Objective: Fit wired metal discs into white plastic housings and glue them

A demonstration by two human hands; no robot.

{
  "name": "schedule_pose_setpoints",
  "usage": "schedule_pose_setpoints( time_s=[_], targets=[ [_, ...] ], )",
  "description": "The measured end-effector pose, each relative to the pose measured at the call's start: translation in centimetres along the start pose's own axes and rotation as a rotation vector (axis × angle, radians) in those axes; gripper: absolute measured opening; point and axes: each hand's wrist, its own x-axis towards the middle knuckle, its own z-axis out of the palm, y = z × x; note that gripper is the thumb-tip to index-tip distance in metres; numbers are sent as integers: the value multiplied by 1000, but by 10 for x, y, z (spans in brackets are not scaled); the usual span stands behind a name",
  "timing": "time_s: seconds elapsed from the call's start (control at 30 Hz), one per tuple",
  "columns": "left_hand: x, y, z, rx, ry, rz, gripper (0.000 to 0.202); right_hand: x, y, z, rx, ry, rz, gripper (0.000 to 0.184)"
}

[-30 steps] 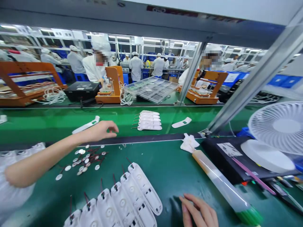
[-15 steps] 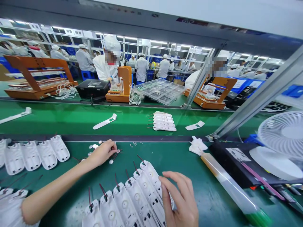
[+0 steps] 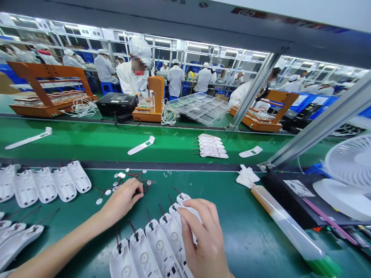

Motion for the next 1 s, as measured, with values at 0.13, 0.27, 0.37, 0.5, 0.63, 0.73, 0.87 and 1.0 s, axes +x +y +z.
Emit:
schedule_pose_setpoints(
  time_s=[0.13,0.27,0.37,0.5,0.63,0.73,0.87,1.0],
  targets=[
    [-11,14,-5,47,82,96,20,19,-16,14,30,-39,-33,23],
    [-29,29,-9,-16,286,337,23,29,-27,33,-128,-169,-111,27],
    [-43,34,-12,-137,371,463,19,25,-28,41,-136,-164,-105,28],
    [-55,41,-18,-28,458,639,26,14,-28,39,23,-185,-13,27],
    [-58,45,-20,143,487,928,27,2,-28,34,149,-216,32,22],
    [-58,20,-19,235,426,739,26,-8,-17,22,152,-199,49,16],
    [-62,-54,-15,415,244,-33,27,-20,18,-9,-86,-168,101,9],
    [-58,-98,-3,76,100,-170,26,-33,45,-29,-261,-168,102,10]
  ],
)
